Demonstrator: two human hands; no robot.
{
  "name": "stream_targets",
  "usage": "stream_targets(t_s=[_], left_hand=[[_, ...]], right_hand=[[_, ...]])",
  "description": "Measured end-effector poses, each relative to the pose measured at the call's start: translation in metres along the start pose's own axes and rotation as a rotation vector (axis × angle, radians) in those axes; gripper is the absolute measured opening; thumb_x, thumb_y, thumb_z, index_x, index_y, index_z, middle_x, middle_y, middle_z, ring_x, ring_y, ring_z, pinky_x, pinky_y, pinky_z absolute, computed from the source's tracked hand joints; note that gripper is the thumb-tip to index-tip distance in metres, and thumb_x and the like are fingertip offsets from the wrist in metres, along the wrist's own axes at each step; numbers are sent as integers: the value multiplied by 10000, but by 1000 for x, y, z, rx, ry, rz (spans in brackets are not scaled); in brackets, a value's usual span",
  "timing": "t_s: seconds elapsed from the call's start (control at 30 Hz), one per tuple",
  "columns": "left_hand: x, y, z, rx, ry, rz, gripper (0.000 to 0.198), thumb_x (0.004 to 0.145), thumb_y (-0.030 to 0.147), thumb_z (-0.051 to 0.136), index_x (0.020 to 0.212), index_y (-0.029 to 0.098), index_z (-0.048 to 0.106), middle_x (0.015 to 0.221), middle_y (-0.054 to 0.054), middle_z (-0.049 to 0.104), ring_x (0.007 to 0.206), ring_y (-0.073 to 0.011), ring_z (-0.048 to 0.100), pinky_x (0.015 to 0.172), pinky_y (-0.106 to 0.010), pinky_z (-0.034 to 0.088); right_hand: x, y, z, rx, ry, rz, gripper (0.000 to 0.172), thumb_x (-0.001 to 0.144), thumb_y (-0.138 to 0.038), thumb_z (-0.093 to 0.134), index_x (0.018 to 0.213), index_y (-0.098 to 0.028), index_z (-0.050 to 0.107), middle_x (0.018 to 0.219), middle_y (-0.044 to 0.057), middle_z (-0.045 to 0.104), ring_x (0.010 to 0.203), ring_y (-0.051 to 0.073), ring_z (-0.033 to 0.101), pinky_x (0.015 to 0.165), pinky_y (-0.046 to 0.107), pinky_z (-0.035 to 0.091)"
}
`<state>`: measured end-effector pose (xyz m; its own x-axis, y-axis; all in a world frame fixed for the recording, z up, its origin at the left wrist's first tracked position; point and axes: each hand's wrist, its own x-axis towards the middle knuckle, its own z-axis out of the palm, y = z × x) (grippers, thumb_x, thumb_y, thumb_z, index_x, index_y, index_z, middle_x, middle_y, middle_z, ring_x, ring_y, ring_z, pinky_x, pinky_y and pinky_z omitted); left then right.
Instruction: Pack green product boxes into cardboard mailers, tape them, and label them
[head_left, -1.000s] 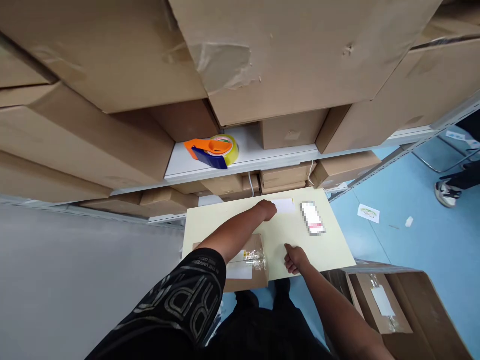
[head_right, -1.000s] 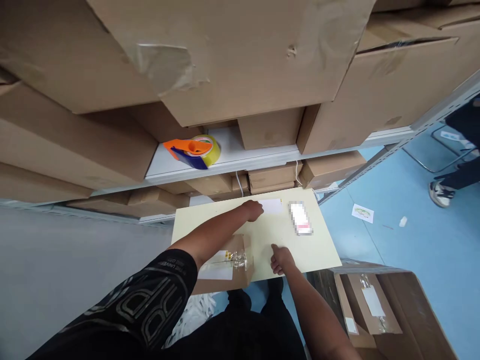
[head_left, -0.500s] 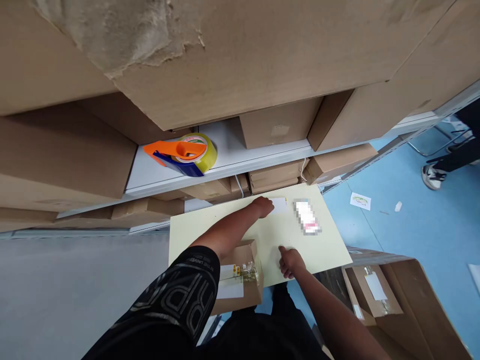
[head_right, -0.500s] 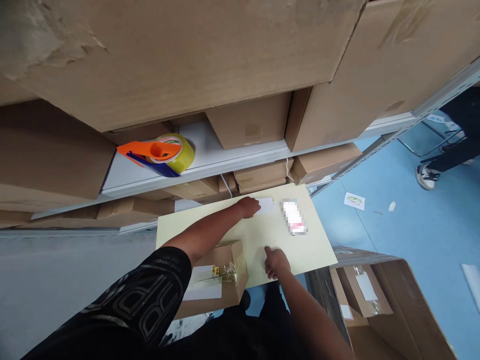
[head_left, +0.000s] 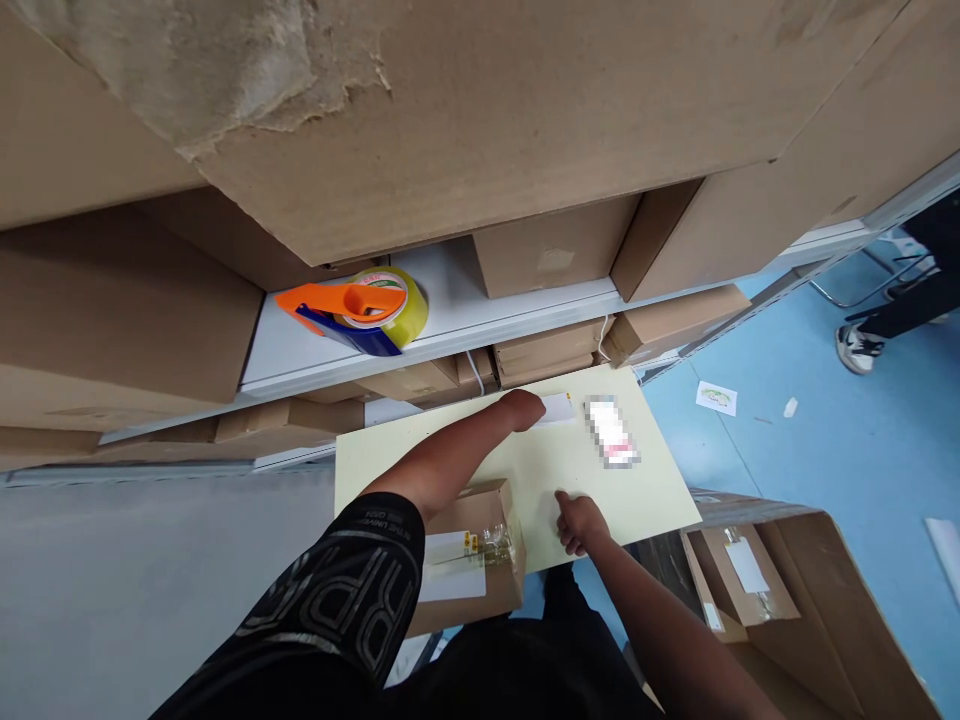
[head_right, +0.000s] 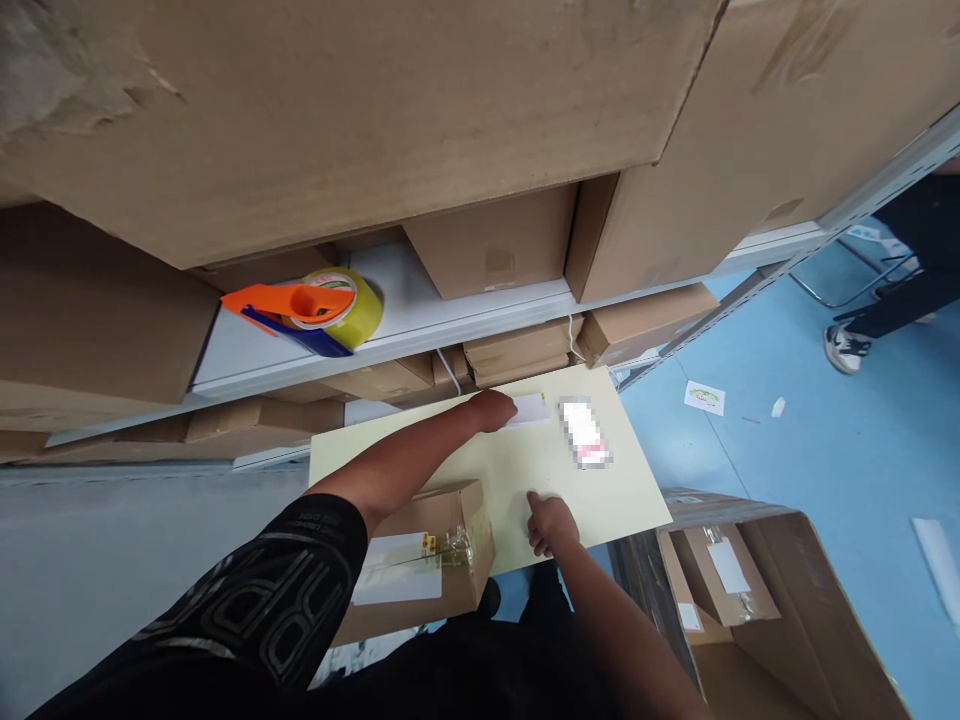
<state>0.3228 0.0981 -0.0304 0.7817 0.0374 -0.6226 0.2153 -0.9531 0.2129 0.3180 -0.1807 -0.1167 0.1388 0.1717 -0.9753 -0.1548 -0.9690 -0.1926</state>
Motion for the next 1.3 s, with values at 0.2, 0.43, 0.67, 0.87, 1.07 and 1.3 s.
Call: stream_targets(t_s=[0.2, 0.43, 0.67, 0.87, 1.07, 1.3], left_hand=[[-7, -5, 5, -95, 37, 13, 228, 916, 392, 634, 1025, 214, 726, 1131, -98, 731, 984, -257, 689, 786, -328, 517], [-3, 2, 12, -82, 53, -26, 443, 899, 603, 602, 1020, 194, 724, 1117, -123, 717, 1002, -284, 686, 801, -353, 522], [44, 36, 1, -71, 226, -67, 516, 840, 560, 712, 1209, 202, 666, 1276, -136, 651, 1195, -322, 595, 967, -413, 505], [60, 50, 3, -129, 178, -125, 291, 891, 297, 647, 1146, 167, 696, 1237, -160, 669, 1153, -307, 633, 916, -378, 531], [55, 45, 4, -206, 184, -155, 203, 900, 242, 612, 1046, 148, 717, 1137, -154, 714, 1040, -300, 685, 836, -366, 545], [29, 43, 7, -353, 245, -176, 212, 931, 376, 581, 1061, 234, 671, 1086, -60, 733, 974, -242, 689, 750, -305, 520]], right_hand=[[-2, -1, -1, -9, -3, 4, 695, 986, -717, 266, 729, -170, 607, 525, 102, 656, 355, 225, 618, 368, 305, 437], [-2, -1, 0, -11, 3, 4, 722, 974, -751, 261, 748, -167, 620, 527, 101, 659, 359, 227, 623, 375, 306, 441], [-3, -2, 0, -33, 4, -4, 735, 980, -740, 243, 732, -163, 626, 538, 101, 667, 383, 230, 643, 395, 316, 476], [-2, -2, 0, -36, 6, -14, 765, 966, -776, 249, 745, -155, 636, 553, 108, 684, 395, 226, 655, 409, 308, 492], [-2, -2, 0, -37, 0, -6, 750, 974, -760, 246, 759, -159, 639, 539, 96, 669, 380, 225, 639, 390, 313, 478], [0, 0, -1, -22, -9, -6, 741, 963, -776, 256, 752, -167, 621, 501, 86, 641, 359, 209, 614, 381, 292, 447]])
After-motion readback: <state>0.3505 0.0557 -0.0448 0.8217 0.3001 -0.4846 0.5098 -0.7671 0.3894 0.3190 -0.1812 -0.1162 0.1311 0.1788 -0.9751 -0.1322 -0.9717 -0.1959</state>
